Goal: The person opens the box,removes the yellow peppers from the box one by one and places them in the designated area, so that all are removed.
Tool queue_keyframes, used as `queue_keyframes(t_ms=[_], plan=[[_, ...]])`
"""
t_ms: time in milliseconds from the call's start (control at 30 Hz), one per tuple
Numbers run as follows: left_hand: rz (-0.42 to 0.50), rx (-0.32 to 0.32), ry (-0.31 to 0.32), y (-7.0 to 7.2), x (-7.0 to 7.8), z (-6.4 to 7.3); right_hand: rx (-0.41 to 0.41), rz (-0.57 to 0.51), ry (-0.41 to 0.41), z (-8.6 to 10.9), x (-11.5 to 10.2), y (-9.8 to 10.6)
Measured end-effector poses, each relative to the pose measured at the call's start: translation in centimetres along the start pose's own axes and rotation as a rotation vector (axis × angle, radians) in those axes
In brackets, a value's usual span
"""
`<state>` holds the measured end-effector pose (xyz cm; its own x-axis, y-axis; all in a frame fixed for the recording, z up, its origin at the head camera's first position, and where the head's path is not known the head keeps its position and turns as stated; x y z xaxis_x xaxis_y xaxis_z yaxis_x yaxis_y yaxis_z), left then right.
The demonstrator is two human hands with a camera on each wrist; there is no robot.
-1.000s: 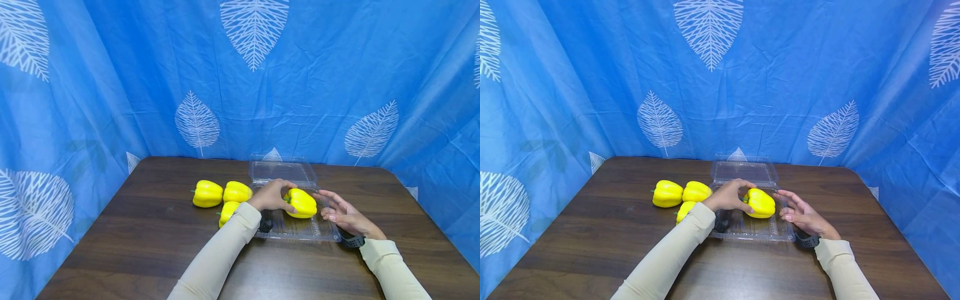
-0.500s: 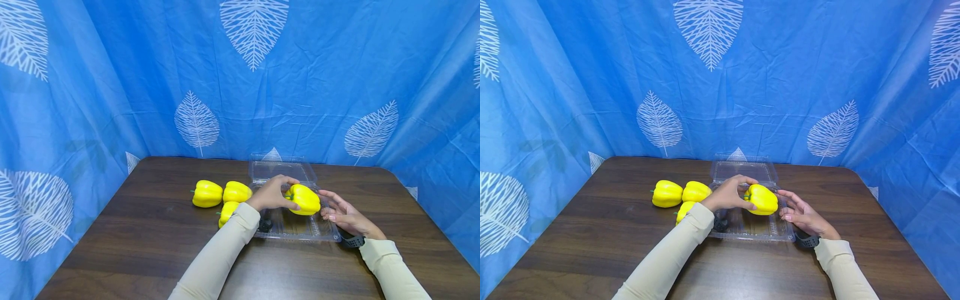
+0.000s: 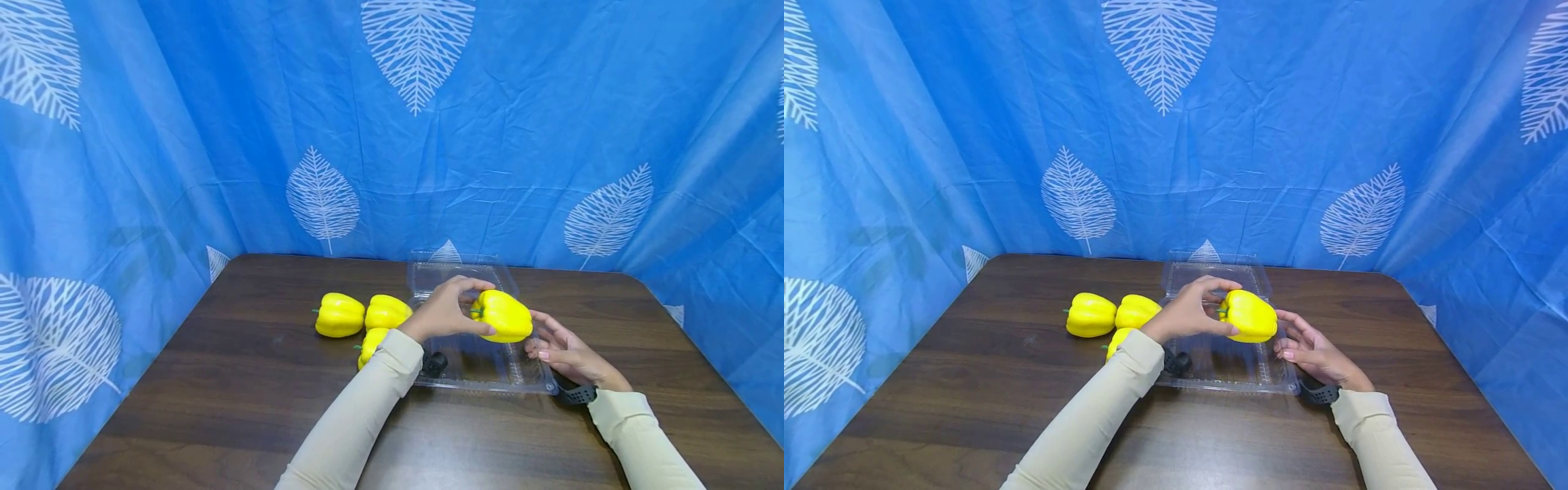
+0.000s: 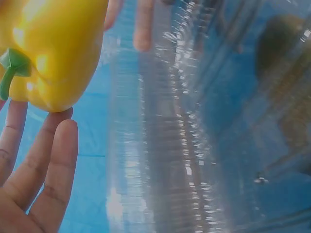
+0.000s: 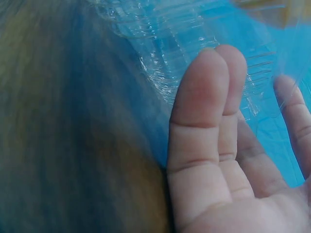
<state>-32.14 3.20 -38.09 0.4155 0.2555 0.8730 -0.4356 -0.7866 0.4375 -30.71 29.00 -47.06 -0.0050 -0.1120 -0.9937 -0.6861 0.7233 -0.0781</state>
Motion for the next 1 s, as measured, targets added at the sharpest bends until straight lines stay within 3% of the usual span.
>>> queue_keyframes(t_ms=[167, 433, 800, 1000], plan=[[0.049, -0.007, -0.039, 0.3, 1.1, 0.1, -0.039, -0.041, 0.030, 0.0, -0.2, -0.2], [0.111, -0.034, -0.090, 0.7, 2.9, 0.6, -0.026, -0.036, 0.040, 0.0, -0.3, -0.3], [0.098, -0.053, -0.194, 1.4, 5.6, 2.1, -0.038, 0.011, 0.064, 0.1, -0.2, -0.3], [0.061, -0.024, -0.229, 1.9, 6.4, 3.0, -0.038, -0.001, 0.060, 0.1, -0.3, -0.4]])
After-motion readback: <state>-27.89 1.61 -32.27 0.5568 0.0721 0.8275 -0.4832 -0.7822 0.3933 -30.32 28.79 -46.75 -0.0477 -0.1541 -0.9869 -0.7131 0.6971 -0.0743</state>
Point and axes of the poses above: each hand's wrist, its own z-axis away from the middle knuckle, its own y-axis out of the back of the hand, x = y × z, the point moved 5 cm from there along -z, towards the middle knuckle, and after that the axes turned 2 degrees about -y, right-handed, at the moved point
